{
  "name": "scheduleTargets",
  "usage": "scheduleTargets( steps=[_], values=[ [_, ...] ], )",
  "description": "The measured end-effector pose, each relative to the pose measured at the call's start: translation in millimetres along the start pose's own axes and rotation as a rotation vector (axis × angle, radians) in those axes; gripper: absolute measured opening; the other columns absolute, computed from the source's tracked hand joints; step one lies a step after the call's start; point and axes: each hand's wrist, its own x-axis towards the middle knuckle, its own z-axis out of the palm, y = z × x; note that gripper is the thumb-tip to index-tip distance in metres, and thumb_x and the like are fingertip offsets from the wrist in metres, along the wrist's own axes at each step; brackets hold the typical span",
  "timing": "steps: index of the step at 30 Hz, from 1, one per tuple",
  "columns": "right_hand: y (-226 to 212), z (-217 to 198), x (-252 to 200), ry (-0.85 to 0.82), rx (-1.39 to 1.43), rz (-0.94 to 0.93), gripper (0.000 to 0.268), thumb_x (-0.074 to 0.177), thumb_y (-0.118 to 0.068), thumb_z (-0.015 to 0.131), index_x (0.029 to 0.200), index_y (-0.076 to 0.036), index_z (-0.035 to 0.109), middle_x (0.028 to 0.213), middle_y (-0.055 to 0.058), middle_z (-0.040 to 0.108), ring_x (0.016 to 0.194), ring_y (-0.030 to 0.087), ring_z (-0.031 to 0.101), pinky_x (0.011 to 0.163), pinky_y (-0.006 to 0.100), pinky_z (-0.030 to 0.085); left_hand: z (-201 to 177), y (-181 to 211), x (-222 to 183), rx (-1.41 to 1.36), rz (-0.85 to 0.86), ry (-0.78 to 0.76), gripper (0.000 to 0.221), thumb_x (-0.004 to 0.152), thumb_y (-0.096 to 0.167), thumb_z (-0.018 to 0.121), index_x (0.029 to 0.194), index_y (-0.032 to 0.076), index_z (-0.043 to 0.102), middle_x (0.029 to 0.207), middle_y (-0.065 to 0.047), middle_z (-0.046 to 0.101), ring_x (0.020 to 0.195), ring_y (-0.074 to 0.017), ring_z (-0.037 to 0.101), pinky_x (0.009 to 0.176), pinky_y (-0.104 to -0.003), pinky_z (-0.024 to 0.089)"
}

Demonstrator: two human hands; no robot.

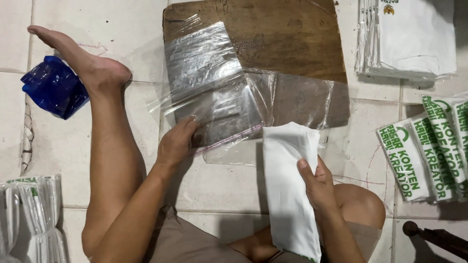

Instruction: Folding white t-shirts and placing them into clear plastic bags for packaging.

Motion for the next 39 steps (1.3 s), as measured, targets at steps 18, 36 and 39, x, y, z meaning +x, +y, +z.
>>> scheduleTargets(
  steps=[18, 36, 39],
  values=[
    [29.7, 74.6, -13.3, -0.335, -0.035, 0.0, 0.049, 0.103, -0.017, 0.054, 0.149, -0.002, 0.047, 0.131, 0.026, 0.065, 0.12, 0.033, 0.063, 0.11, 0.057, 0.045, 43.8, 0.2, 1.3, 0.32, 0.246, 0.232, 0.063, 0.089, 0.031, 0.074, 0.143, 0.01, 0.051, 0.124, -0.012, 0.061, 0.08, -0.0264, 0.069, 0.068, -0.037, 0.056],
    [116.2, 63.4, 75.1, -0.394, 0.335, 0.465, 0.052, 0.098, -0.018, 0.07, 0.147, -0.014, 0.054, 0.121, 0.025, 0.071, 0.1, 0.033, 0.074, 0.092, 0.053, 0.059, -17.8, 70.8, 1.3, 0.065, 0.338, -0.21, 0.086, 0.075, 0.018, 0.066, 0.157, 0.016, 0.038, 0.16, -0.007, 0.042, 0.145, -0.0404, 0.037, 0.112, -0.05, 0.038],
    [142.1, 53.8, 82.5, -0.432, 0.324, 0.551, 0.048, 0.099, -0.018, 0.068, 0.145, -0.011, 0.056, 0.12, 0.025, 0.071, 0.098, 0.034, 0.074, 0.092, 0.053, 0.06, -22.9, 92.5, -10.1, -0.087, 0.346, -0.308, 0.072, 0.08, 0.024, 0.048, 0.151, 0.013, 0.044, 0.157, -0.013, 0.045, 0.146, -0.0471, 0.032, 0.116, -0.059, 0.029]
  ],
)
